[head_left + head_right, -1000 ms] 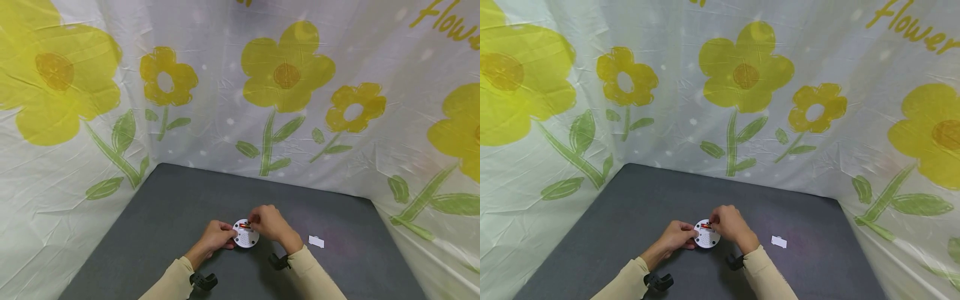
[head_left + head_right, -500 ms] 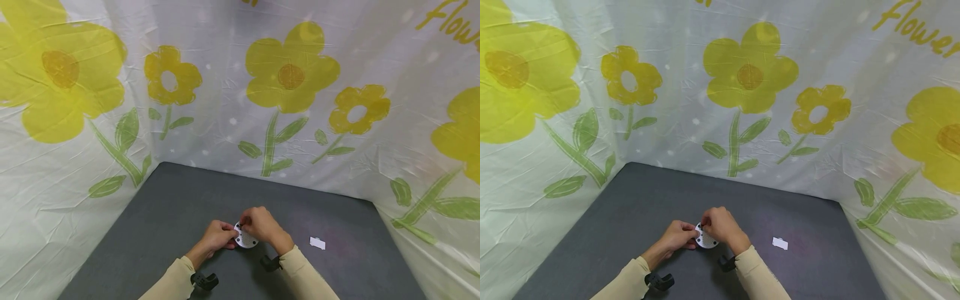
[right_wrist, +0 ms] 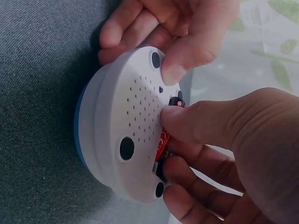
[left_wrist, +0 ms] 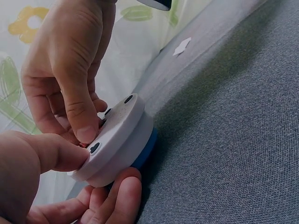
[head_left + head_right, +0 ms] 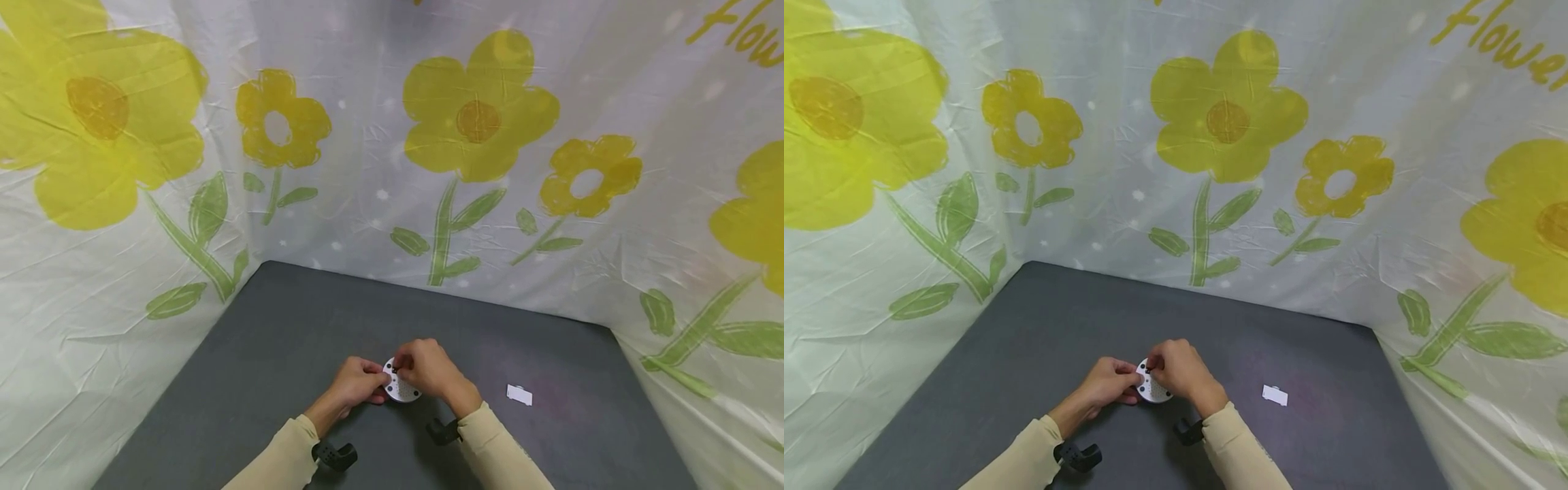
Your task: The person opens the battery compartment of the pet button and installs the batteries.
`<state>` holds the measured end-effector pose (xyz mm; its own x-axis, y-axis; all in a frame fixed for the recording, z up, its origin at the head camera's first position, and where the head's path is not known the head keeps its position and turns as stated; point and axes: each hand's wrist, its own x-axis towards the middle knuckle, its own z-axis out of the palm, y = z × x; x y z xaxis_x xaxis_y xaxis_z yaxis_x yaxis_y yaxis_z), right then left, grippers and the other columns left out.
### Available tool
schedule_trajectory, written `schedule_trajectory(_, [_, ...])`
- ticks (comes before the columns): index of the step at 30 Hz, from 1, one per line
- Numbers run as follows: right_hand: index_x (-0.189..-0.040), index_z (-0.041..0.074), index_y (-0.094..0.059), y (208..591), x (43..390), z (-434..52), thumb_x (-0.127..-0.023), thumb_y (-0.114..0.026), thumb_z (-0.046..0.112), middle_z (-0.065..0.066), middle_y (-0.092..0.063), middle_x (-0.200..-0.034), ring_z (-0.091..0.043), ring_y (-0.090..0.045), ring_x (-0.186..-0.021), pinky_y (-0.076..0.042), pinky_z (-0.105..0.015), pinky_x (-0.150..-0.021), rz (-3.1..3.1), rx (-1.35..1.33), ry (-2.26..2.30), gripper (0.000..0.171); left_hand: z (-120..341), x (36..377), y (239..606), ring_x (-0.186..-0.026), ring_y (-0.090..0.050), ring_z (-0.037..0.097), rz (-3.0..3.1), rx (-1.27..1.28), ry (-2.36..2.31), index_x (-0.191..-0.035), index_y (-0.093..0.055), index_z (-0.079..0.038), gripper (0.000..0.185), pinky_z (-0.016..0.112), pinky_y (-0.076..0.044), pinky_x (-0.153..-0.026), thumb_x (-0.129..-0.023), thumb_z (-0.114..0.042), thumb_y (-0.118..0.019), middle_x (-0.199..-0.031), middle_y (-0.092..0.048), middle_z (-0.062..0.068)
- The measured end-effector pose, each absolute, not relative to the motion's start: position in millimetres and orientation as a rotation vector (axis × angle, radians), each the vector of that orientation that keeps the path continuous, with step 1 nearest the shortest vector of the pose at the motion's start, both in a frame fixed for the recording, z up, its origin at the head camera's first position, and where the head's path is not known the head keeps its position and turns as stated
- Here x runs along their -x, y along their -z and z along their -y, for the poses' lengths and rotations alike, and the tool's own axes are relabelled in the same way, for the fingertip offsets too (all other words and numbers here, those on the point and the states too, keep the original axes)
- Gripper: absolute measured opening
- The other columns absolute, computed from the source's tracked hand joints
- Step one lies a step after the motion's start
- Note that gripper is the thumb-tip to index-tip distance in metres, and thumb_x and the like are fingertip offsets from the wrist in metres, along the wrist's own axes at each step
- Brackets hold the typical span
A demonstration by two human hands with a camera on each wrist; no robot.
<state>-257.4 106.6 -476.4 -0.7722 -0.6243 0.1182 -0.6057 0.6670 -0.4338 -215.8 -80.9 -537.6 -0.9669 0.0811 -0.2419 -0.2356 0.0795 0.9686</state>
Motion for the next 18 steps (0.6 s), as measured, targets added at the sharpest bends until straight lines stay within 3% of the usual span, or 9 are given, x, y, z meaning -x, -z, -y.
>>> schedule_trajectory(6, [-0.094,0.01,-0.082,474.6,257.4,-111.3,-0.092,-0.081,0.003,0.001,-0.077,-0.084,-0.008,-0.067,-0.073,-0.055,-0.024,-0.062,-2.844,1.034,0.735,0.006,80.4,216.3,539.3,-0.074,-0.077,0.017,-2.11,0.144,-1.992,-0.114,-0.071,0.013,0.028,0.033,-0.069,-0.066,-0.093,-0.005,-0.074,-0.097,-0.078,0.017])
schedule_trajectory(10, [-0.098,0.009,-0.082,471.8,258.0,-114.3,-0.097,-0.079,0.011,-0.001,-0.076,-0.088,-0.015,-0.069,-0.078,-0.057,-0.032,-0.066,-2.892,0.947,0.744,0.004,80.8,216.0,540.0,-0.073,-0.077,0.018,-2.11,0.142,-1.996,-0.114,-0.071,0.013,0.029,0.033,-0.069,-0.066,-0.092,-0.005,-0.074,-0.096,-0.078,0.017])
schedule_trajectory(15, [-0.115,0.004,-0.081,471.4,257.6,-113.5,-0.098,-0.08,0.022,-0.013,-0.079,-0.107,-0.03,-0.075,-0.096,-0.064,-0.048,-0.08,-2.899,0.804,0.772,0.025,80.6,215.6,539.5,-0.073,-0.077,0.018,-2.101,0.144,-2.007,-0.114,-0.071,0.013,0.028,0.033,-0.069,-0.066,-0.092,-0.005,-0.074,-0.095,-0.078,0.016])
schedule_trajectory(18, [-0.12,0.003,-0.079,473.8,256.7,-110.7,-0.098,-0.082,0.032,-0.015,-0.079,-0.11,-0.029,-0.074,-0.094,-0.064,-0.046,-0.076,-2.885,0.724,0.741,0.037,80.1,215.8,539.3,-0.073,-0.077,0.017,-2.093,0.143,-2.01,-0.113,-0.072,0.012,0.027,0.032,-0.069,-0.066,-0.092,-0.006,-0.075,-0.094,-0.078,0.015])
